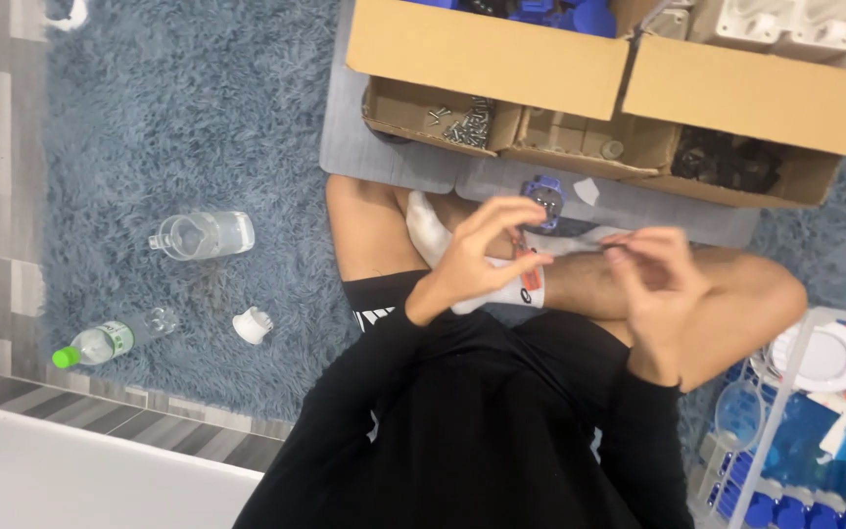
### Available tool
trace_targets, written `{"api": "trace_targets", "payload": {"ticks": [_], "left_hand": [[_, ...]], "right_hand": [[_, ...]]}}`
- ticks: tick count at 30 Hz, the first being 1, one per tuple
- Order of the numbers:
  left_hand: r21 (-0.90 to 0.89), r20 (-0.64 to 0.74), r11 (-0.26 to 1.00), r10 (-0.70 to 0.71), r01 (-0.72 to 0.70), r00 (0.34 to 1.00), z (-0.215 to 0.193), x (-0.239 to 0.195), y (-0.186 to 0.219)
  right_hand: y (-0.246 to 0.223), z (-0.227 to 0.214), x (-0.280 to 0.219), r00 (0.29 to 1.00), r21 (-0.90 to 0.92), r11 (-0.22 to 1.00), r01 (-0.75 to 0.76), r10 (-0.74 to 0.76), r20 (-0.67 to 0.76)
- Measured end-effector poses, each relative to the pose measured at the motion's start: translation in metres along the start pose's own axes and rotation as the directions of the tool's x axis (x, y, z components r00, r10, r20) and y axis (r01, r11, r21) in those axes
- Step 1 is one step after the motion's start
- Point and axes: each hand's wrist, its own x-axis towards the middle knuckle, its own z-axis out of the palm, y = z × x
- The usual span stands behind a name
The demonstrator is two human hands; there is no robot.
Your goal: The person sits on a rug and assembles small electrical components by inserting a black circular part into a white square housing, then securing a blue cover with a screwdriver. The person repeats this process with multiple units, retrieving parts from nearby cardboard boxes.
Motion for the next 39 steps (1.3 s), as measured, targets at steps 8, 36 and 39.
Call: {"api": "trace_targets", "payload": {"ticks": [8, 36, 39], "left_hand": [[-0.097, -0.025, 0.995, -0.026, 0.024, 0.999, -0.006, -0.023, 0.007], [0.117, 0.038, 0.93, 0.345, -0.348, 0.938, -0.022, 0.026, -0.015], [0.15, 0.044, 0.926, 0.344, -0.347, 0.938, -0.018, 0.028, -0.022]], "right_hand": [[0.025, 0.05, -0.027, 0.994, 0.162, 0.984, -0.077, 0.063, 0.088], [0.007, 0.051, 0.018, 0.911, -0.211, 0.889, 0.407, -0.411, 0.031], [0.014, 0.05, 0.021, 0.906, -0.261, 0.87, 0.419, -0.419, 0.056]]}}
